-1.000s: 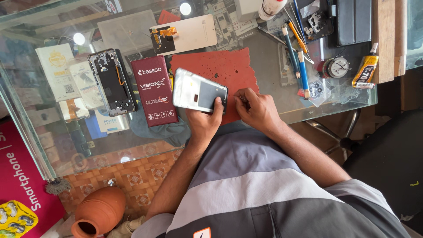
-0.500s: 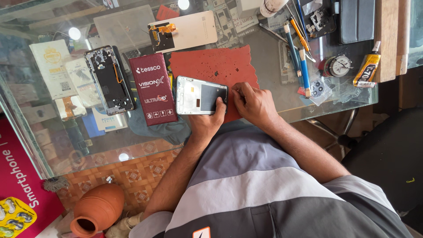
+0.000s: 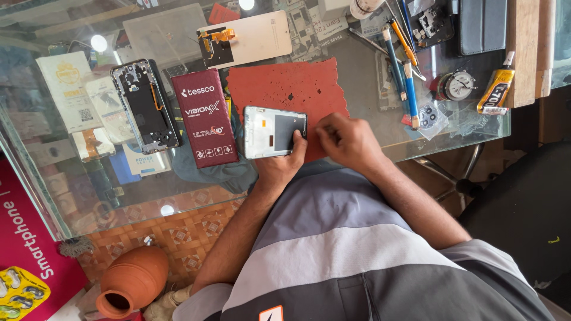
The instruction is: The person uses a blue plastic pry tool to scrape adhesive residue from the back of a disassembled smartphone. They wipe the device with a blue cloth and continue scraping the edges and surface of the phone's back panel.
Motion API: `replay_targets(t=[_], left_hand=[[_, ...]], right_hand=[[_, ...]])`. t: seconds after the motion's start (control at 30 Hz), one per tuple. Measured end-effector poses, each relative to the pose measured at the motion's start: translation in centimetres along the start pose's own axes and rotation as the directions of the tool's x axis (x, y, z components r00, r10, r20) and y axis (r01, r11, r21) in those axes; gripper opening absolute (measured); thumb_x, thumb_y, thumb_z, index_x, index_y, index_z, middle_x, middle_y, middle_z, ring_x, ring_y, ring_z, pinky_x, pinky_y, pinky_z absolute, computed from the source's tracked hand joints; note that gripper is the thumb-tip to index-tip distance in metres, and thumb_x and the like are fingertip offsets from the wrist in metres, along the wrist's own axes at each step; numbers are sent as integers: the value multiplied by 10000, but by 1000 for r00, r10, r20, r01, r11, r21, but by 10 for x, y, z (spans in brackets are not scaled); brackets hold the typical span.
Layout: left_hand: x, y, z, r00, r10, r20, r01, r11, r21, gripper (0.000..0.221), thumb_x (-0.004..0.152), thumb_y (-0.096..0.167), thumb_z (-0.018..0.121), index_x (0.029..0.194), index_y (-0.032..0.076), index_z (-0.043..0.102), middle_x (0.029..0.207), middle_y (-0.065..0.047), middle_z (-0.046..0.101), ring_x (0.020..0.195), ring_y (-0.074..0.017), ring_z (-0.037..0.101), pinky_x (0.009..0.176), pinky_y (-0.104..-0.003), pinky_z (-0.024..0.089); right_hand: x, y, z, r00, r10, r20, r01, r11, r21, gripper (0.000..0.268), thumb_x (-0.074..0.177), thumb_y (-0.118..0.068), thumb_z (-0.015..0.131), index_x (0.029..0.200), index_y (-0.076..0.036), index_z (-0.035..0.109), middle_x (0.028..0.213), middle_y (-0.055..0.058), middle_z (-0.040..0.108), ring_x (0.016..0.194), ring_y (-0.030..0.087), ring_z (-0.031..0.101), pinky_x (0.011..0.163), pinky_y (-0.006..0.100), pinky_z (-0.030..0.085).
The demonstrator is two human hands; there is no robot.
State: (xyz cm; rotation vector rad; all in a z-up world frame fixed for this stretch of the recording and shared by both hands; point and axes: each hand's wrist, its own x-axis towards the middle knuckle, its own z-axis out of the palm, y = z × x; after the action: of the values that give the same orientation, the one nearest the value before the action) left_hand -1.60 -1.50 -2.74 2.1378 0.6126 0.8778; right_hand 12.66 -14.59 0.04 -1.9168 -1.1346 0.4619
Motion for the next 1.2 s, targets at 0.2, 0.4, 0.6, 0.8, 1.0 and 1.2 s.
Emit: replay_targets(t=[0.2, 0.4, 0.6, 0.8, 1.0, 1.2], left_hand=[[6, -3, -4, 985, -152, 75, 164, 970, -180, 105, 862, 94, 720, 852, -4, 684, 738, -71, 681, 630, -256, 688, 616, -384, 553], [20, -1, -9, 978, -161, 134, 194, 940, -281, 266, 934, 93, 678, 1147, -61, 631, 1135, -163, 679, 1038, -287, 659, 963, -421, 502], [24, -2, 3, 963, -223, 154, 270, 829, -490, 375, 1005, 94, 614, 1342, -49, 532, 1326, -152, 636, 1182, -240, 620, 1062, -373, 486], [27, 3, 0, 977, -209, 37, 209, 914, -347, 282, 926, 68, 665, 1190, -27, 635, 1173, -136, 699, 1058, -235, 669, 981, -359, 522], [32, 16, -3, 994, -97, -43, 84, 967, -241, 284, 919, 38, 657, 1191, -39, 633, 1158, -144, 702, 1093, -259, 665, 1101, -407, 477], [18, 5, 9, 965, -260, -8, 228, 860, -457, 633, 923, 43, 622, 1485, -92, 366, 1206, -149, 648, 1081, -211, 644, 1019, -356, 526]], right_hand=[[13, 12, -37, 971, -39, -236, -32, 957, -288, 110, 945, 6, 703, 1034, -50, 670, 977, 115, 671, 874, 288, 676, 771, 414, 541], [4, 21, -63, 942, -62, -331, -99, 889, -448, 138, 945, -10, 718, 1076, -30, 681, 1114, 152, 650, 1073, 343, 612, 911, 449, 503], [-6, 45, -83, 924, 97, -371, -306, 770, -560, 230, 935, -127, 775, 1090, -9, 653, 1032, 147, 653, 980, 358, 629, 842, 472, 484], [-6, 60, -97, 943, 200, -265, -291, 881, -372, 252, 917, -141, 781, 1099, -17, 659, 932, 125, 649, 815, 285, 663, 748, 430, 523], [-4, 55, -112, 958, 113, -263, -216, 888, -407, 228, 968, -96, 742, 1082, -2, 568, 941, 164, 629, 783, 291, 646, 715, 421, 512], [2, 54, -108, 960, 277, -34, -248, 902, 353, 233, 1068, -63, 598, 1198, -27, 407, 1005, 165, 699, 768, 220, 705, 703, 312, 560]])
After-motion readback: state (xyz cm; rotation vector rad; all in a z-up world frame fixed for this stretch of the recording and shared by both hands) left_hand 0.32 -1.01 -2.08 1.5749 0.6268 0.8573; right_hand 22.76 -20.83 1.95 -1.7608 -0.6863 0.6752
